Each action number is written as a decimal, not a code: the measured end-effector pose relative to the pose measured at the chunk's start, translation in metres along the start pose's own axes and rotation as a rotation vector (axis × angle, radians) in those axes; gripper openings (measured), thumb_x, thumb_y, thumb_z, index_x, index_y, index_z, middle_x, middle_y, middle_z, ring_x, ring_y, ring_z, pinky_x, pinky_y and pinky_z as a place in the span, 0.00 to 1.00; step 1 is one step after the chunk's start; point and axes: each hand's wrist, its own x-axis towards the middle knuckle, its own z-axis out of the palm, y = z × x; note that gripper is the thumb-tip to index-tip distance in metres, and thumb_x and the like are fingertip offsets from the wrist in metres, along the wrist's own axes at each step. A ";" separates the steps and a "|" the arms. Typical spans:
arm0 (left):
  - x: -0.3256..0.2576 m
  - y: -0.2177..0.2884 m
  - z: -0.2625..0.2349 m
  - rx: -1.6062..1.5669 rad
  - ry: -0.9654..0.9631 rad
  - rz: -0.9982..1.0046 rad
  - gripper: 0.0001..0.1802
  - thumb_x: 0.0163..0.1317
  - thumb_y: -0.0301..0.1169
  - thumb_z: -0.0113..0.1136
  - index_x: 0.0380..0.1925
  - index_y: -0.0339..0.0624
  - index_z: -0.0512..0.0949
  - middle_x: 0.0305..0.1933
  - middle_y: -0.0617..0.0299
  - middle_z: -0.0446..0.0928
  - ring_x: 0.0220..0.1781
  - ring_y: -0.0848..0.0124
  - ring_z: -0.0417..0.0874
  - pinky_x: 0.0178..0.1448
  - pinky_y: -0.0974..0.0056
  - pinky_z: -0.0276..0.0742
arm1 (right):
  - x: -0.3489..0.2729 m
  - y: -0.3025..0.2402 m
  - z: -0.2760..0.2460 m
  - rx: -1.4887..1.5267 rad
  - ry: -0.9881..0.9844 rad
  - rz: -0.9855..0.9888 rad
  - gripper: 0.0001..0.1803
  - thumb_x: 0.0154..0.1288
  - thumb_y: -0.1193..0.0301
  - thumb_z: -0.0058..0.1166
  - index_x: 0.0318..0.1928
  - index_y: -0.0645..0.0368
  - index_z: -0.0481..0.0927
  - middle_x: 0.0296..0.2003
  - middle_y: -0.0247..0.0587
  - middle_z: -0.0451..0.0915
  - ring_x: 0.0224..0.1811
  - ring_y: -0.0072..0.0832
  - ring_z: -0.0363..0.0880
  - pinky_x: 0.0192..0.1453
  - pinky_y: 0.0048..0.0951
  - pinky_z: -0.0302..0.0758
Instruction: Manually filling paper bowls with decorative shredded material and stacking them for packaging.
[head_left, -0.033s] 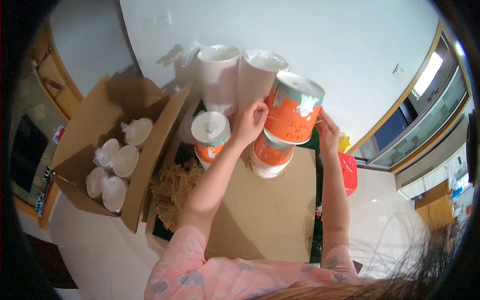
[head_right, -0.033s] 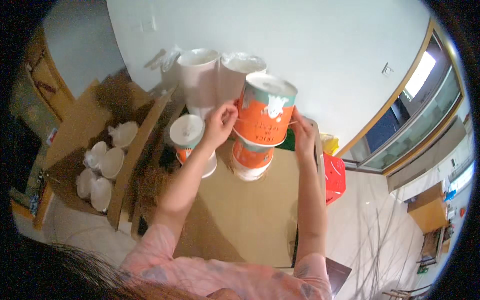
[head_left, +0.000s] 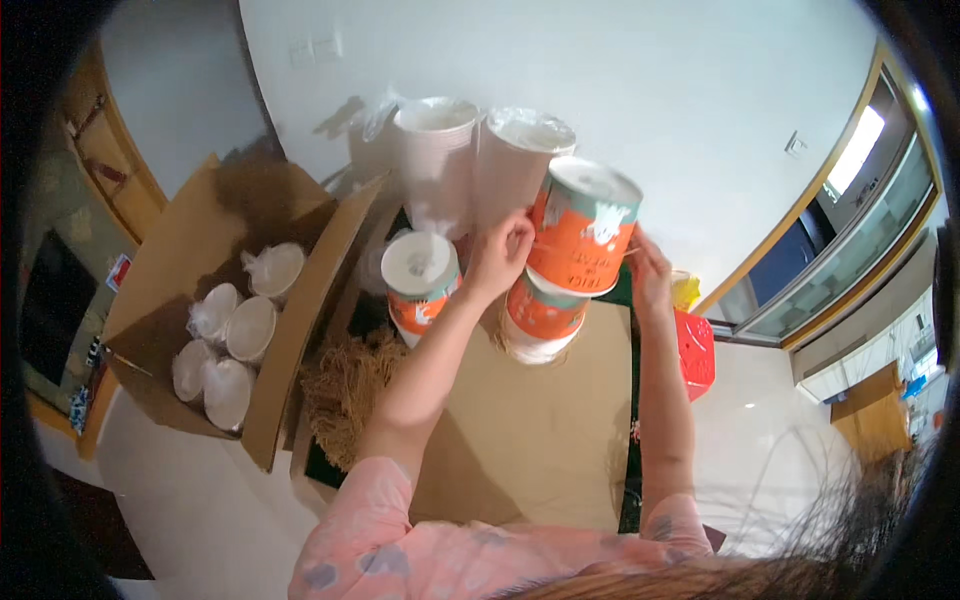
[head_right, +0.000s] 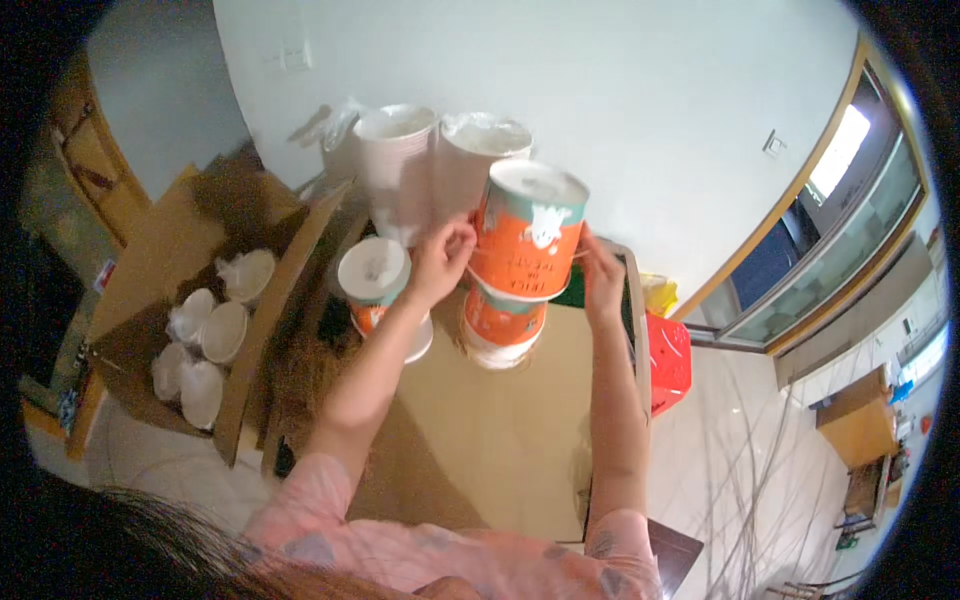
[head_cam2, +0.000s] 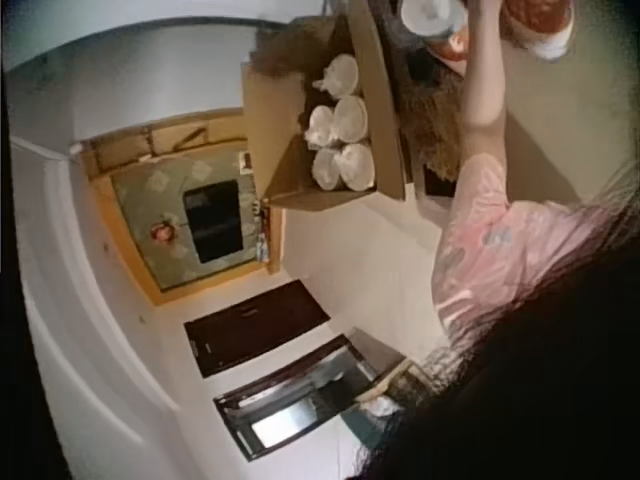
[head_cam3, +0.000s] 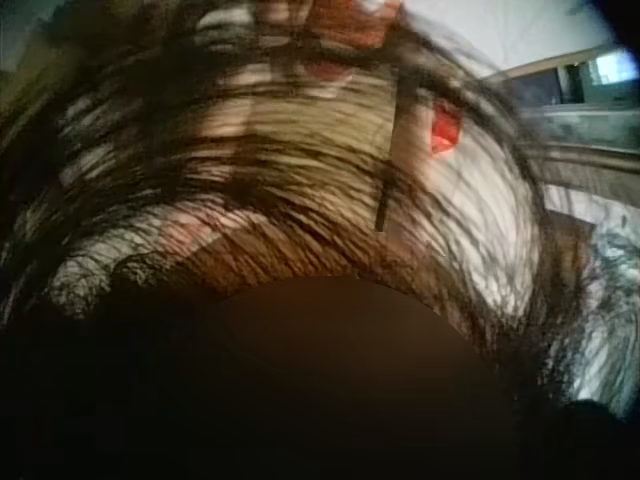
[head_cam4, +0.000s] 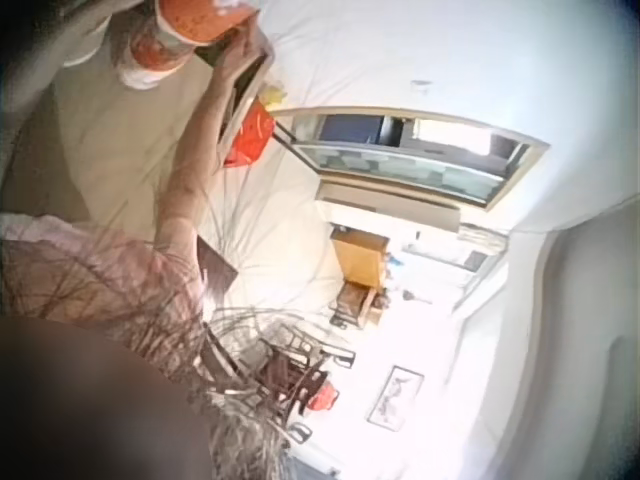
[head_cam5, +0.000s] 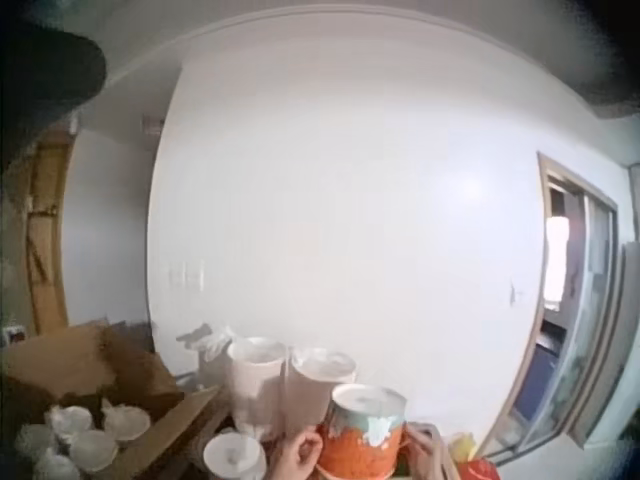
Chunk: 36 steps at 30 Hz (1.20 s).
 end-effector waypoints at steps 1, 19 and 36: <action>-0.007 -0.012 0.008 -0.024 -0.061 -0.131 0.04 0.55 0.23 0.54 0.31 0.37 0.72 0.30 0.53 0.76 0.42 0.61 0.80 0.45 0.63 0.74 | 0.005 0.017 -0.015 0.008 -0.053 0.027 0.19 0.67 0.73 0.39 0.57 0.66 0.67 0.47 0.38 0.75 0.46 0.24 0.73 0.52 0.25 0.69; -0.195 -0.119 0.031 0.387 -0.331 -0.301 0.12 0.46 0.21 0.59 0.33 0.43 0.73 0.49 0.46 0.68 0.52 0.50 0.70 0.54 0.55 0.69 | -0.134 0.203 -0.032 -0.499 0.261 0.163 0.17 0.47 0.89 0.38 0.30 0.60 0.80 0.37 0.44 0.78 0.43 0.37 0.77 0.47 0.30 0.71; -0.259 -0.049 -0.032 0.421 -0.019 -0.638 0.21 0.53 0.16 0.48 0.49 0.38 0.66 0.42 0.53 0.69 0.43 0.61 0.73 0.47 0.62 0.71 | -0.206 0.178 0.003 0.217 0.238 0.553 0.12 0.56 0.82 0.41 0.39 0.62 0.77 0.34 0.37 0.78 0.36 0.24 0.76 0.42 0.25 0.75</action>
